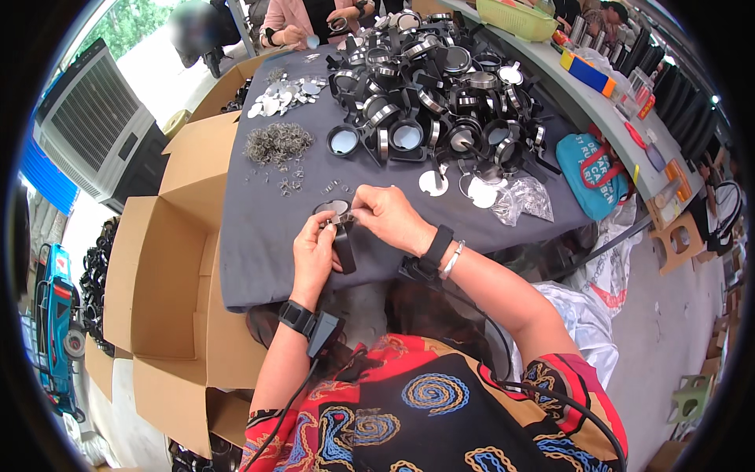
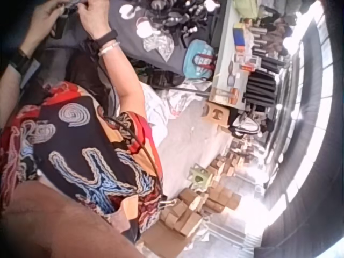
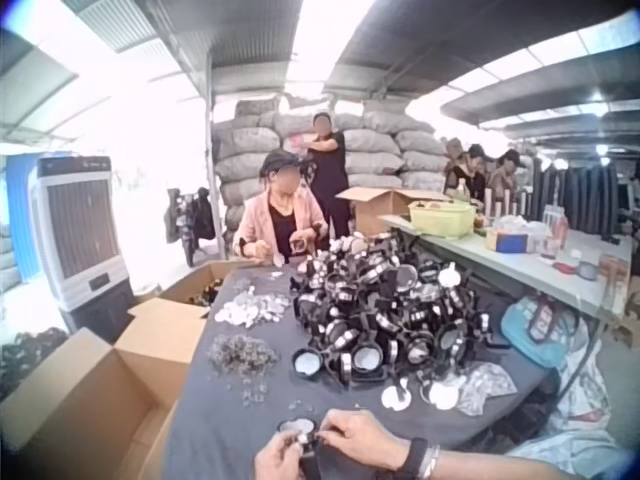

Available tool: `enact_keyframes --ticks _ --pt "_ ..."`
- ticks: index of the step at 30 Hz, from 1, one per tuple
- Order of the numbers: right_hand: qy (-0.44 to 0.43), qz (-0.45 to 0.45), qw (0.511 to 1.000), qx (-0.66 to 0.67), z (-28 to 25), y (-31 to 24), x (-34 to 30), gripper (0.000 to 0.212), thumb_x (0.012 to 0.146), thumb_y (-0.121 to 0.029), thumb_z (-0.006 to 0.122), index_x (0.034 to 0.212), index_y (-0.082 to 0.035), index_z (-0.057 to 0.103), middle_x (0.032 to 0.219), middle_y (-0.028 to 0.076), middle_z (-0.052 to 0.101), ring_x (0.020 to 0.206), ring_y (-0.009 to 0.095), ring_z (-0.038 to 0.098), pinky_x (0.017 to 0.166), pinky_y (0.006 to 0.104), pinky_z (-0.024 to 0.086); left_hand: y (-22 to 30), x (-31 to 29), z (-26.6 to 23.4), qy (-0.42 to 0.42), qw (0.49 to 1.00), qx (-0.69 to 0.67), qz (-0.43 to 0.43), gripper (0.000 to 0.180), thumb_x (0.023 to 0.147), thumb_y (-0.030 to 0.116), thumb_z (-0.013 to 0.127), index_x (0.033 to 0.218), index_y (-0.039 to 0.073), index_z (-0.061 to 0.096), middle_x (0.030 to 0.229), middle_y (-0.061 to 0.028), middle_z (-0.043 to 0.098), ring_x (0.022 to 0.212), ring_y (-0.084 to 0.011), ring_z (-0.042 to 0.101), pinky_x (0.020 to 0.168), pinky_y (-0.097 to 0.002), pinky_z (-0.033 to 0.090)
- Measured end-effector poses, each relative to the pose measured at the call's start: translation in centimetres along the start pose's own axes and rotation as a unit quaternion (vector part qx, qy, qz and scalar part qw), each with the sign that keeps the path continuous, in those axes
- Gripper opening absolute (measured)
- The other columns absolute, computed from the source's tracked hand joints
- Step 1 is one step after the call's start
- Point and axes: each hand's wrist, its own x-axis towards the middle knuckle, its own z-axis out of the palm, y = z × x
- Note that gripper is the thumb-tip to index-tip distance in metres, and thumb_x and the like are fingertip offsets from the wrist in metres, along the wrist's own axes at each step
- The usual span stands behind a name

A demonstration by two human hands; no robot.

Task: Assembling flashlight head components by inserting lenses and sealing rings into the housings.

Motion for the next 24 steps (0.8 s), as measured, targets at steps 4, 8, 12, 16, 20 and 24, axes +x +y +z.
enact_keyframes --ticks 4,8,12,16,20,24 --pt "0.006 -0.118 0.993 -0.019 0.8 0.0 -0.7 0.008 0.082 -0.001 0.060 0.086 0.000 0.053 0.076 0.012 0.059 0.064 0.025 0.060 0.058 0.0335 0.047 0.1 0.0 0.0 -0.004 1.000 0.006 0.005 0.020 0.093 0.007 0.052 0.111 0.002 0.059 0.066 -0.0001 0.053 0.044 -0.0049 0.049 0.037 -0.0221 0.042" --pt "0.035 -0.202 0.973 -0.104 2.0 0.7 -0.5 0.013 0.081 -0.004 0.063 0.085 -0.004 0.051 0.076 0.011 0.053 0.066 0.033 0.058 0.057 0.0386 0.046 -0.3 0.1 -0.1 0.003 1.000 -0.007 -0.003 0.020 0.093 0.007 0.051 0.111 0.002 0.059 0.065 -0.0001 0.053 0.044 -0.0050 0.048 0.037 -0.0217 0.042" --pt "0.079 -0.249 0.941 -0.216 2.6 0.9 -0.4 0.015 0.075 -0.001 0.068 0.082 -0.003 0.054 0.075 0.010 0.056 0.064 0.031 0.059 0.054 0.0375 0.047 -0.5 0.1 -0.2 -0.002 1.000 -0.013 -0.011 0.021 0.093 0.006 0.051 0.112 0.002 0.059 0.066 -0.0003 0.053 0.044 -0.0051 0.048 0.037 -0.0214 0.041" --pt "0.094 -0.259 0.927 -0.255 2.5 0.6 -0.5 0.013 0.077 -0.004 0.065 0.080 -0.004 0.052 0.073 0.009 0.055 0.061 0.028 0.059 0.051 0.0375 0.048 -0.6 0.4 0.1 -0.006 0.999 -0.048 -0.012 0.024 0.092 0.005 0.051 0.115 0.003 0.058 0.067 -0.0009 0.054 0.044 -0.0053 0.048 0.037 -0.0211 0.041" --pt "0.100 -0.300 0.915 -0.251 3.0 1.1 0.0 0.014 0.075 -0.011 0.061 0.078 -0.006 0.048 0.069 0.009 0.051 0.061 0.028 0.059 0.049 0.0383 0.047 -0.5 0.0 -0.1 -0.009 1.000 -0.016 0.006 0.027 0.089 0.003 0.055 0.116 -0.001 0.057 0.070 -0.0017 0.057 0.045 -0.0055 0.048 0.038 -0.0203 0.042" --pt "0.071 -0.276 0.934 -0.215 3.1 1.1 0.3 0.011 0.078 -0.010 0.060 0.080 -0.005 0.050 0.073 0.010 0.054 0.062 0.031 0.059 0.053 0.0393 0.047 -1.0 -0.1 -0.6 -0.002 0.999 -0.028 0.019 0.024 0.091 0.002 0.052 0.115 -0.001 0.056 0.069 -0.0007 0.055 0.046 -0.0041 0.048 0.037 -0.0199 0.043"
